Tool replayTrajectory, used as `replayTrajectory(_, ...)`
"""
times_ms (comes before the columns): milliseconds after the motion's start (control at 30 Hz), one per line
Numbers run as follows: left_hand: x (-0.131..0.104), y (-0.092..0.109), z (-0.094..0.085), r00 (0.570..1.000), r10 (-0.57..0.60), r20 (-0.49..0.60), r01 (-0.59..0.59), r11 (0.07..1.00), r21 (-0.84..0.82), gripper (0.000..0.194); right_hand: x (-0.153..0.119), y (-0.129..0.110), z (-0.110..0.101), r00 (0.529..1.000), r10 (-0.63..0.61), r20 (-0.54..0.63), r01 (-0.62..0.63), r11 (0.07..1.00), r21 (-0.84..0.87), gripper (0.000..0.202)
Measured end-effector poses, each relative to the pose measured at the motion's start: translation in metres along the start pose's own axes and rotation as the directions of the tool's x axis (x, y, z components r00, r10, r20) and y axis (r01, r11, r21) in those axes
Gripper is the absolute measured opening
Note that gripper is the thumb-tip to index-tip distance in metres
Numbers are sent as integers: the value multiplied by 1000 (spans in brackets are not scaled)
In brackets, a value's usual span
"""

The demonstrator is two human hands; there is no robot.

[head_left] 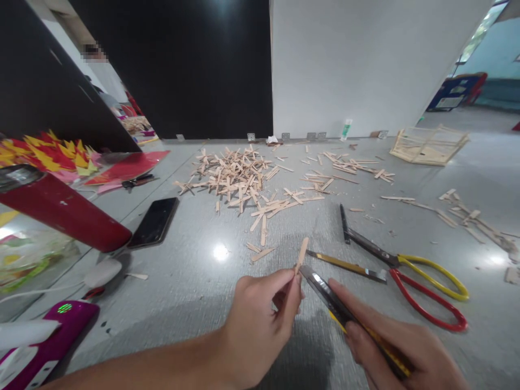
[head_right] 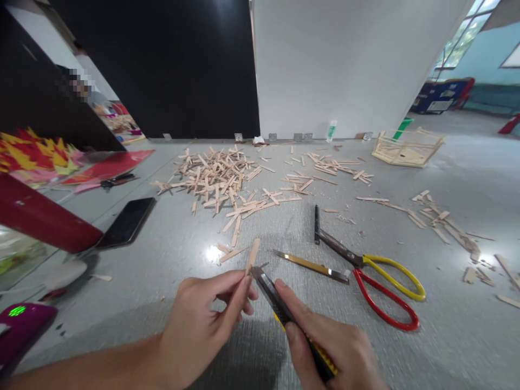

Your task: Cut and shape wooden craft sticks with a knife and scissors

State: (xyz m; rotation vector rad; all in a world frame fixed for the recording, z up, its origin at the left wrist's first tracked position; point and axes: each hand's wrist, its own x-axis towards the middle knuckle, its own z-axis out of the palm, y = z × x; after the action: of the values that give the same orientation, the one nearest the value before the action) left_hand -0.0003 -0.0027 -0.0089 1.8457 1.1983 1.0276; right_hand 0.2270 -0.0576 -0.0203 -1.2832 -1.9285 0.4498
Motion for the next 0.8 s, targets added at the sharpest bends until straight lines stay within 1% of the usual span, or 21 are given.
replayTrajectory(67,2,2,0,992,-110,61,115,989,-92,43,1,1,1,998,35,48,-36,999,26,51)
replayTrajectory(167,5,5,-1,959,-235,160,269,931,-245,47,3,3,2,994,90,67,-96,991,97,47)
replayTrajectory(267,9,7,-2,928,-280,246,359,848,-390,48,3,4,0,994,85,68,-91,992,88,48)
replayTrajectory(333,11,7,-4,908,-288,303,404,792,-458,49,3,4,-1,997,57,54,-59,998,34,49)
replayTrajectory(400,13,7,-5,893,-280,352,431,756,-492,49,2,5,-2,999,23,42,-21,999,-41,47)
replayTrajectory(467,14,6,-6,885,-269,380,441,745,-500,50,1,6,-1,999,-15,32,18,996,-92,47)
replayTrajectory(533,13,5,-6,886,-276,372,440,750,-494,50,0,7,1,998,-45,32,48,993,-111,50)
replayTrajectory(633,11,4,-6,890,-304,339,435,789,-434,51,-2,10,3,996,-78,50,84,989,-118,52)
replayTrajectory(800,12,6,-8,888,-325,326,421,858,-293,54,-2,13,1,991,-124,55,132,976,-176,55)
